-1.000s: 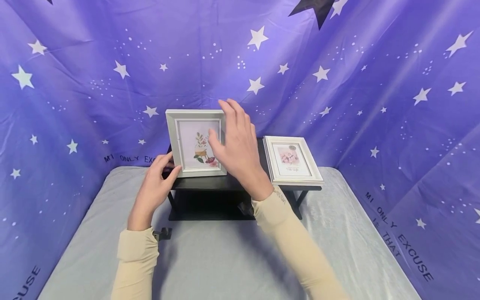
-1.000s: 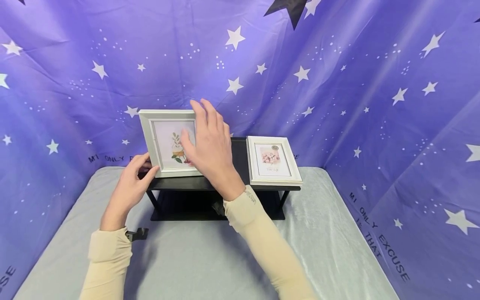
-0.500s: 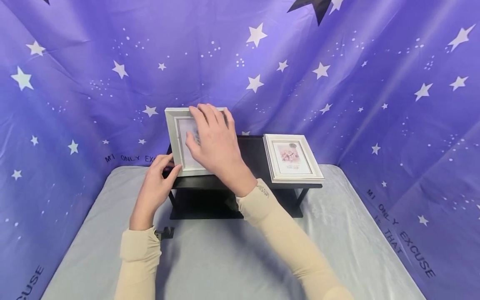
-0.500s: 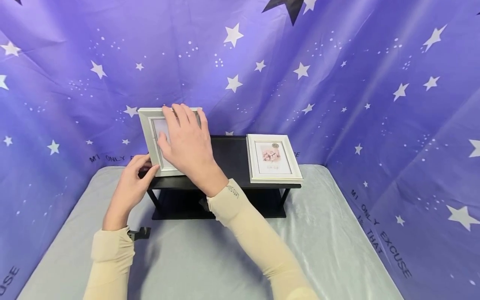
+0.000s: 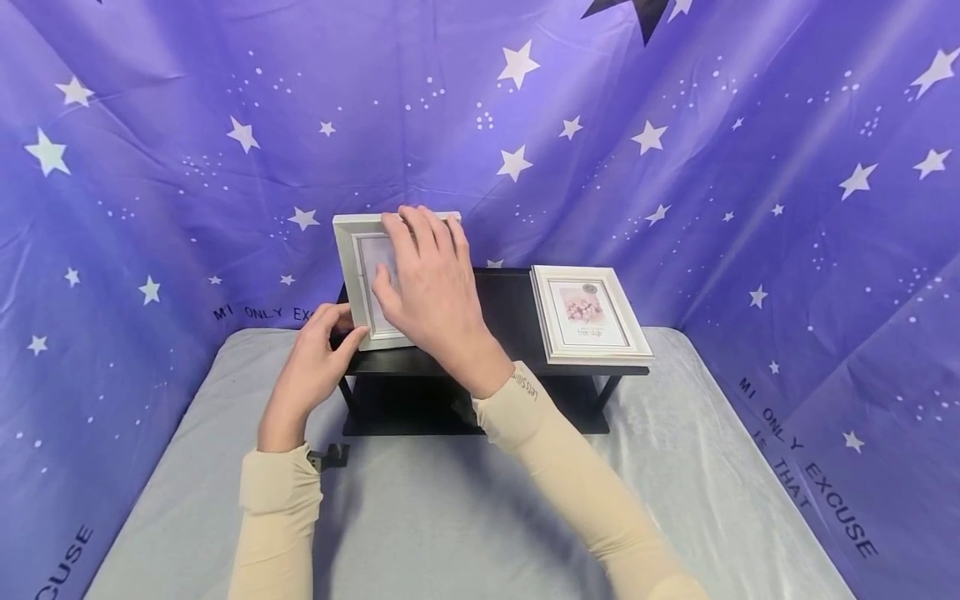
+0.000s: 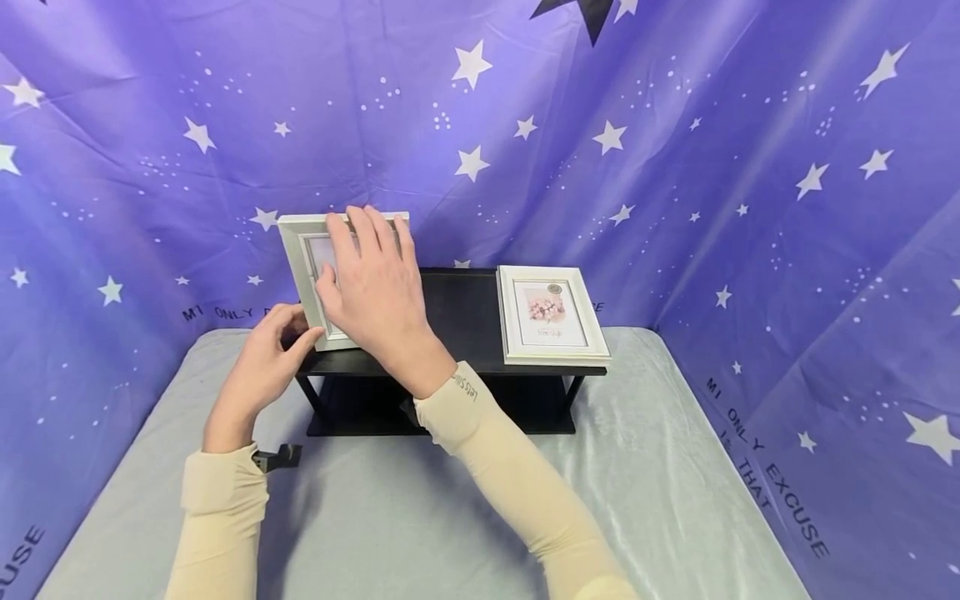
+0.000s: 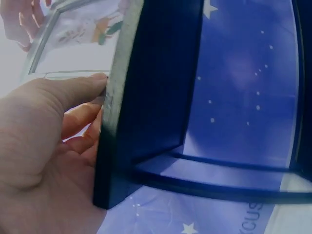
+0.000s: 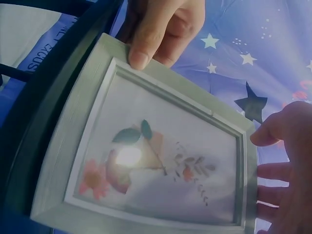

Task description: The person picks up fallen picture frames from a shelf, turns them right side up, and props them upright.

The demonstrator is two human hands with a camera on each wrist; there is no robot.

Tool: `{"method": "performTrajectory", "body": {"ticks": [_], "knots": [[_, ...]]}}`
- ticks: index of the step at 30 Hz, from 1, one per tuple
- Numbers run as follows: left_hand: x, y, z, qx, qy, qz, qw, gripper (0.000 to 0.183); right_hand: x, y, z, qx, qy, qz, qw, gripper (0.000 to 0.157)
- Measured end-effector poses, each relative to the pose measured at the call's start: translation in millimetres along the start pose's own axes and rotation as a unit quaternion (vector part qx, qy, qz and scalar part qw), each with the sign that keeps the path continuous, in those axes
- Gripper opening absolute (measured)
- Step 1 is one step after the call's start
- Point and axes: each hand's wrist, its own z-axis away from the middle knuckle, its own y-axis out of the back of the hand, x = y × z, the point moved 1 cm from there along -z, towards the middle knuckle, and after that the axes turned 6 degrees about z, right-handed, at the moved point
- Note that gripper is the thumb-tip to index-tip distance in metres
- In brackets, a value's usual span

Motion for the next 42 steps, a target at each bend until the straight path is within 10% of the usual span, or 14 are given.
{"method": "performTrajectory", "body": {"ticks": [11,21,29,42], "knots": [[23.1,-6.0,-8.5,0.056,-0.050,0.023,0.9969,0.025,2,15.5,-5,0.027,-0.013,-0.063,0.998,0.058],[38.1,-41.1,-11.8,0.131,-0.103,-0.019,0.9858,0.028,5,15.6,-8,0.038,-0.014,-0.118,0.992,0.059],[49.5,-81.4,-6.4,0.205,-0.079,-0.084,0.9718,0.036,11,14.5,-7,0.003,-0.042,-0.159,0.986,0.057],[58.3,-114.2,-3.9,0.222,-0.012,-0.109,0.9689,0.043,19,6.7,-5,-0.027,-0.067,-0.178,0.981,0.073]]}}
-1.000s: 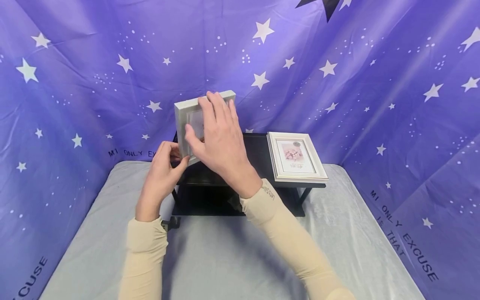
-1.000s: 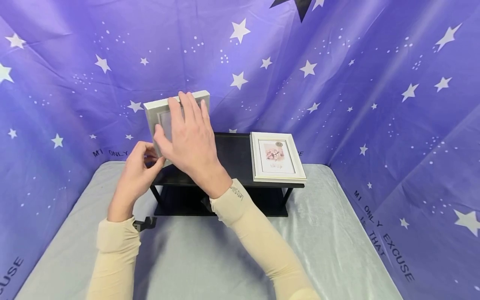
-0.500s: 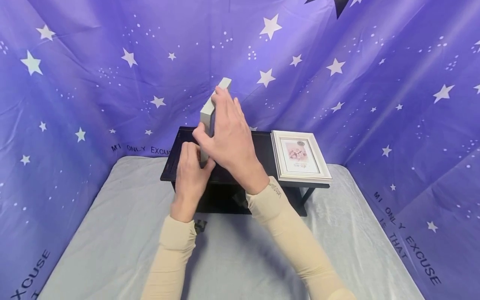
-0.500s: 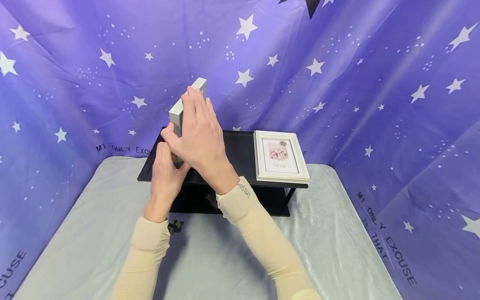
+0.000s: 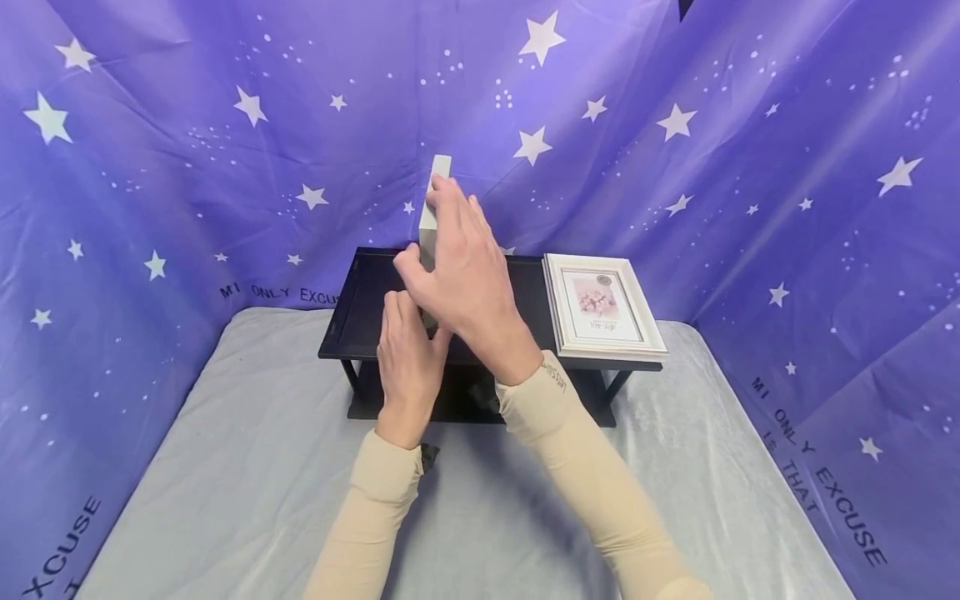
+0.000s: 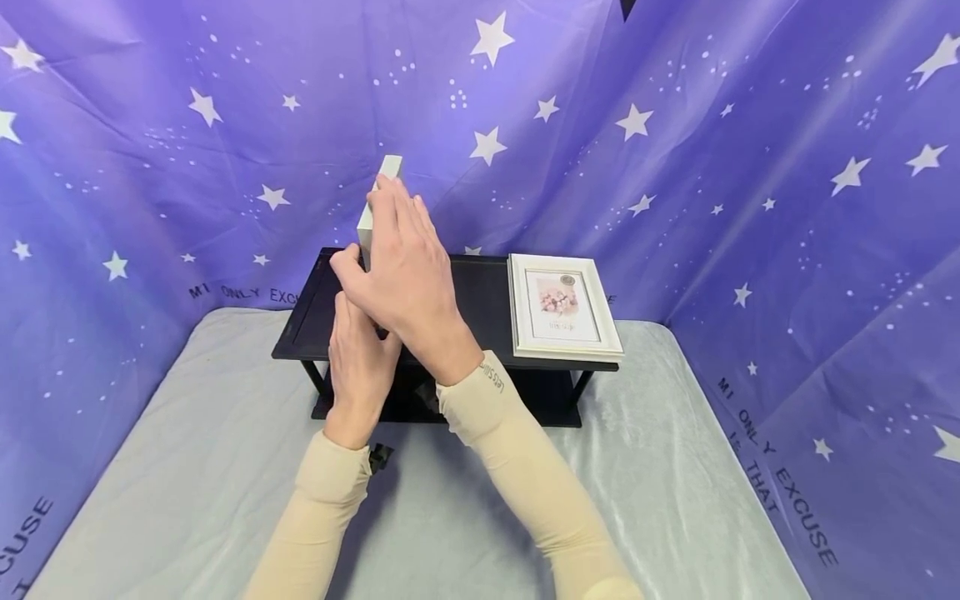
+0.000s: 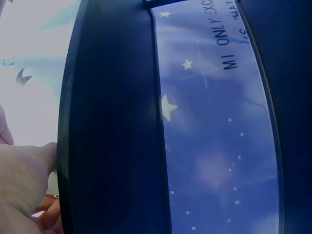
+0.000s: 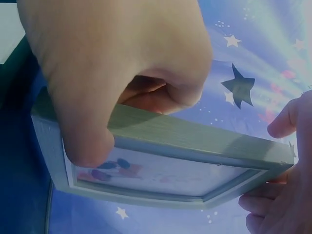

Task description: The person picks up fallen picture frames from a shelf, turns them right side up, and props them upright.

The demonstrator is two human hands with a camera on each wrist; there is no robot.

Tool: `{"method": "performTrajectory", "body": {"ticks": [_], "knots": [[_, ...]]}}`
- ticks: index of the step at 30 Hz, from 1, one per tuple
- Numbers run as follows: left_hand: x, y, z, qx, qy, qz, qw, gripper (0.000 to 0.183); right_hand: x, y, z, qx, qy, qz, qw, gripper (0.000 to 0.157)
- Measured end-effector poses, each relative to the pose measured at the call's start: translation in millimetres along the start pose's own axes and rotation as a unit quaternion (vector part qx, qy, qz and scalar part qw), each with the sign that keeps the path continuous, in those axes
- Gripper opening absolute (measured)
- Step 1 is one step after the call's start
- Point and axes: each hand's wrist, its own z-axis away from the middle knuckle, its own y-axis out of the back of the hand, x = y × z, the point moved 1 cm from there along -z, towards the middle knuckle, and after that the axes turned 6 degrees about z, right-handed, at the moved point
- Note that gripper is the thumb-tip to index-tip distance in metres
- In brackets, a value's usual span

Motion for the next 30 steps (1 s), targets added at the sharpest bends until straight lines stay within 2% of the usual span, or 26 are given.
{"method": "performTrajectory", "body": {"ticks": [15,21,30], "knots": [[-2.5,-6.0,-0.4,-0.007,0.007,0.009,0.9999,0.040,8.9,-6.9,-3.2,-0.024,-0.024,0.004,0.999,0.073],[-1.4,-5.0,-3.1,-0.016,0.007,0.013,0.9998,0.039,9.8,-4.3,-6.1,-0.022,-0.028,0.004,0.999,0.072],[-4.3,-3.2,0.2,-0.024,0.014,0.006,0.9996,0.037,9.9,-7.5,-4.8,-0.031,-0.037,-0.002,0.999,0.073]]}}
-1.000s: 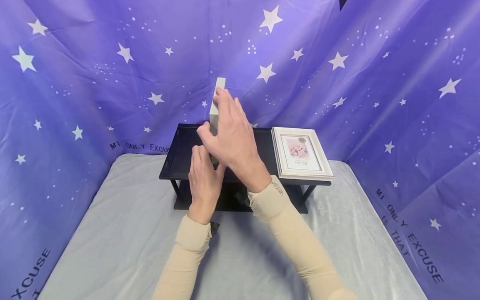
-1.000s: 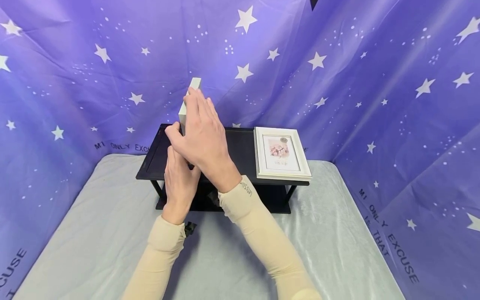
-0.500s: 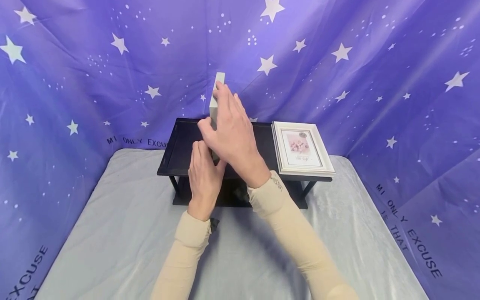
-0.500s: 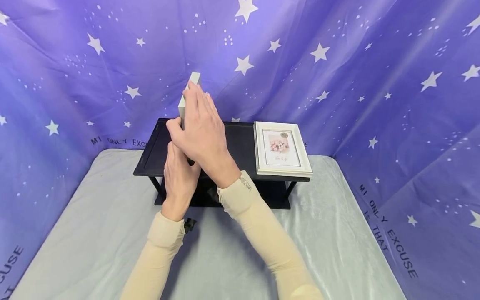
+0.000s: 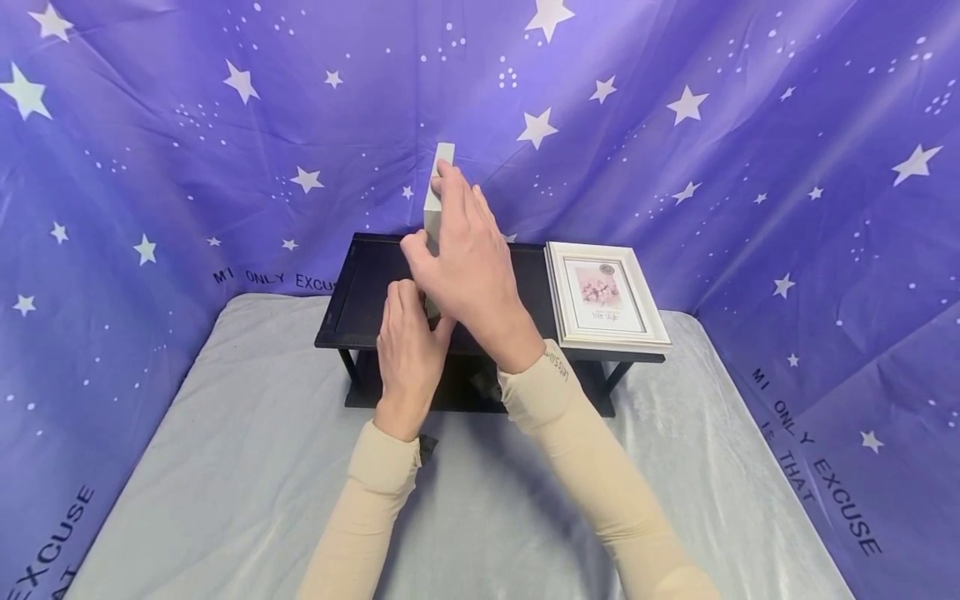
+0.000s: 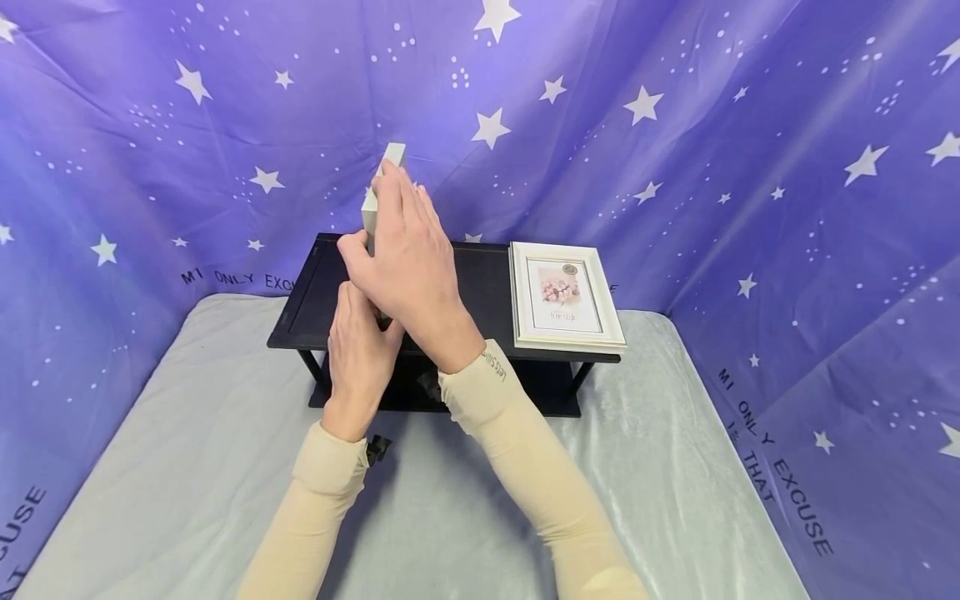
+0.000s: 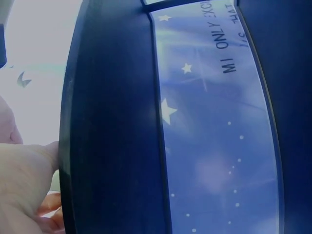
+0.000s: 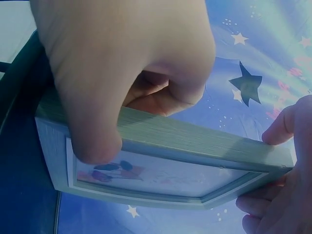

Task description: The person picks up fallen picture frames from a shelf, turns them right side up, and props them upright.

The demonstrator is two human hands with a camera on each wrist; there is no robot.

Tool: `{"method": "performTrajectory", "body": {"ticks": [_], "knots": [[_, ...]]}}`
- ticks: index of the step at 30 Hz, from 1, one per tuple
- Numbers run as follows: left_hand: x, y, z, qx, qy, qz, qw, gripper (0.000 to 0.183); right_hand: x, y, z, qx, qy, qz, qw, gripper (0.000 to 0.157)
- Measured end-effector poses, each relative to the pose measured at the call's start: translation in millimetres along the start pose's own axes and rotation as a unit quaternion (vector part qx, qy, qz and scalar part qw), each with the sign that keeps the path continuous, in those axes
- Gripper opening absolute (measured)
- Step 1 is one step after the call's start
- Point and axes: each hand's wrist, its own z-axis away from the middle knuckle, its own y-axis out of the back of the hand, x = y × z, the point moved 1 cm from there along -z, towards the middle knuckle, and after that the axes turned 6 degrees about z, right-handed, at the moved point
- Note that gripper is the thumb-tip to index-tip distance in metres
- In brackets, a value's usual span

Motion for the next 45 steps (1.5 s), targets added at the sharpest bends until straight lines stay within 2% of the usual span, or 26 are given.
{"method": "performTrajectory", "body": {"ticks": [5,8,14,17,21,24,30,36,38,42,45], "knots": [[0.0,3.8,0.0,0.001,-0.001,-0.032,0.9995,0.036,1,1.1,0,0.004,0.006,0.000,1.000,0.072],[-2.6,7.3,-0.3,-0.013,0.007,-0.033,0.9994,0.037,2,1.5,1,0.006,0.007,0.004,1.000,0.072],[-12.0,24.9,-7.9,-0.051,0.039,0.027,0.9976,0.059,3,0.5,1,0.006,0.010,-0.002,1.000,0.073],[-17.7,35.0,-18.1,-0.063,0.044,0.082,0.9936,0.054,3,-0.1,0,0.003,0.011,-0.005,1.000,0.074],[-24.6,43.5,-34.6,-0.094,0.046,0.175,0.9789,0.037,3,-0.2,0,0.001,0.009,-0.001,1.000,0.073],[-28.2,46.2,-45.0,-0.130,0.049,0.211,0.9676,0.034,4,-0.3,1,0.001,0.007,-0.001,1.000,0.074],[-32.2,47.4,-54.5,-0.203,0.058,0.212,0.9543,0.037,3,-0.6,2,0.002,0.006,-0.008,1.000,0.076],[-39.7,46.0,-59.1,-0.302,0.078,0.243,0.9183,0.039,1,-2.4,3,0.008,0.014,-0.013,1.000,0.075],[-40.7,45.8,-59.9,-0.325,0.076,0.246,0.9098,0.039,1,-2.5,3,0.010,0.015,-0.010,1.000,0.075],[-41.6,45.9,-61.9,-0.342,0.068,0.251,0.9030,0.041,2,-1.4,4,0.014,0.016,-0.002,1.000,0.075],[-43.4,46.1,-63.9,-0.344,0.065,0.254,0.9015,0.043,4,-0.4,4,0.019,0.016,0.006,1.000,0.075]]}}
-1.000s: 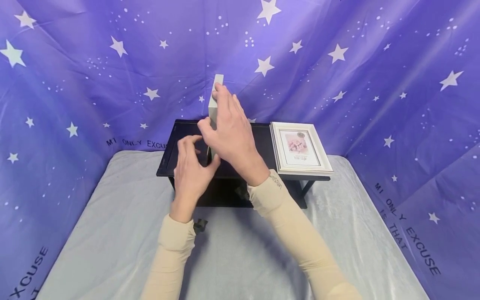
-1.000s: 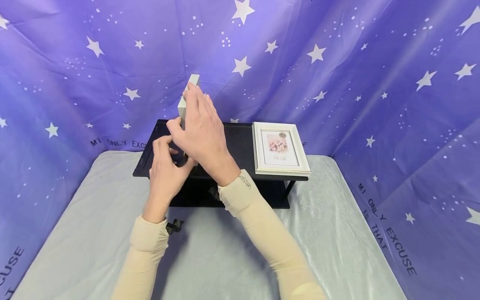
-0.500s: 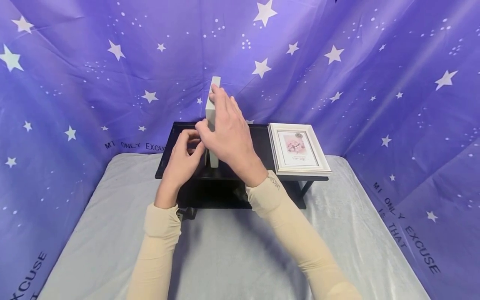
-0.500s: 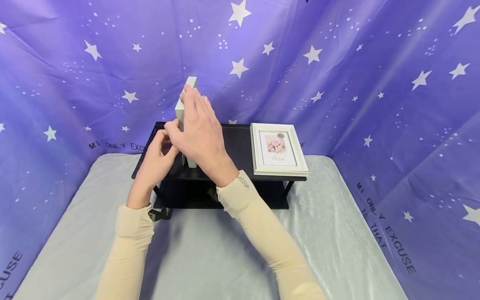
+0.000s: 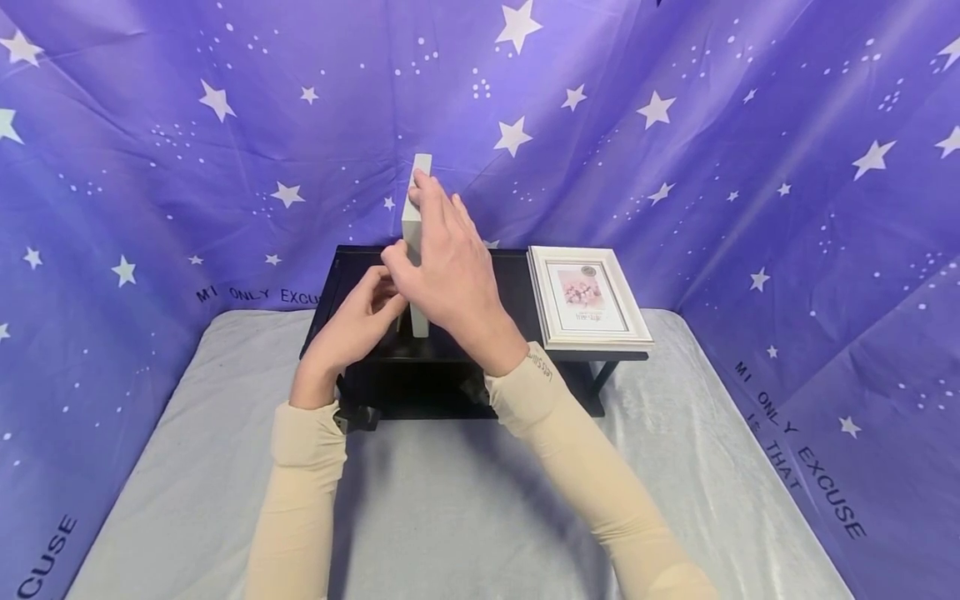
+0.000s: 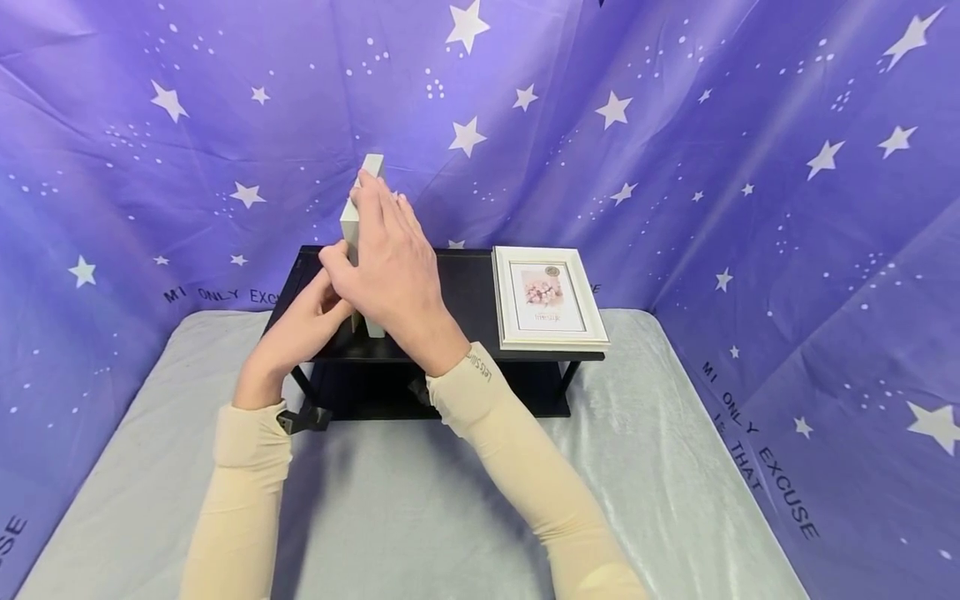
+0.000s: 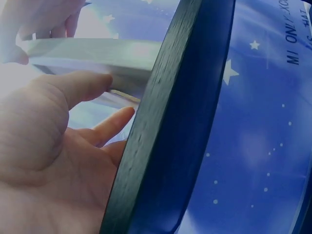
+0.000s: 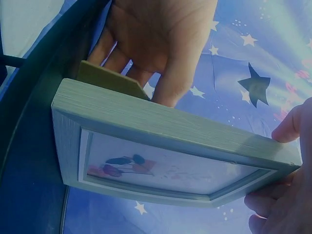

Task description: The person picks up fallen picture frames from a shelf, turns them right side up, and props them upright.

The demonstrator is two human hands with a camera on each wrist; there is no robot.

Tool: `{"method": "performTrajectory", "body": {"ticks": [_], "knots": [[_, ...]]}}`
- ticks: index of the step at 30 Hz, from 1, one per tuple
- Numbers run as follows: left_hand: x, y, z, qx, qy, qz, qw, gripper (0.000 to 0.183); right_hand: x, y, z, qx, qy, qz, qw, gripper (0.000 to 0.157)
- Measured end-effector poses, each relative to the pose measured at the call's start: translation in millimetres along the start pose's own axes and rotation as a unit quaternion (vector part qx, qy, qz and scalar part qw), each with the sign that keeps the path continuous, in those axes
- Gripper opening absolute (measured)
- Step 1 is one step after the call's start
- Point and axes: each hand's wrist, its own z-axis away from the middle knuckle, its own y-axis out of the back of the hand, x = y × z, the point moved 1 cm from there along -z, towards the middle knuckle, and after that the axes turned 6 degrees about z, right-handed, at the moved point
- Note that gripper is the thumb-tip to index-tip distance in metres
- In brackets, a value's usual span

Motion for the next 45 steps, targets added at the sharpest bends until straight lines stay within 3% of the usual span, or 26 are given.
{"method": "performTrajectory", "body": {"ticks": [8,12,16,20,30,45], "knots": [[2.3,10.0,1.5,0.034,0.004,-0.022,0.9992,0.043,-1,0.6,0,0.003,-0.001,0.007,1.000,0.075],[3.3,16.7,3.1,0.089,-0.013,-0.039,0.9952,0.035,-1,0.9,0,0.003,-0.003,0.013,1.000,0.075],[4.1,22.5,5.4,0.155,-0.039,-0.064,0.9851,0.030,-1,0.3,0,0.004,-0.003,0.011,1.000,0.074],[6.0,24.9,8.4,0.189,-0.050,-0.095,0.9761,0.028,-2,-0.3,0,0.006,0.000,0.012,1.000,0.074],[9.0,24.9,12.5,0.216,-0.046,-0.147,0.9641,0.020,-3,-1.9,-3,-0.016,0.007,0.018,1.000,0.074],[7.3,24.9,16.3,0.227,-0.050,-0.160,0.9593,0.018,-6,-5.1,-8,-0.030,0.038,0.023,0.999,0.072]]}}
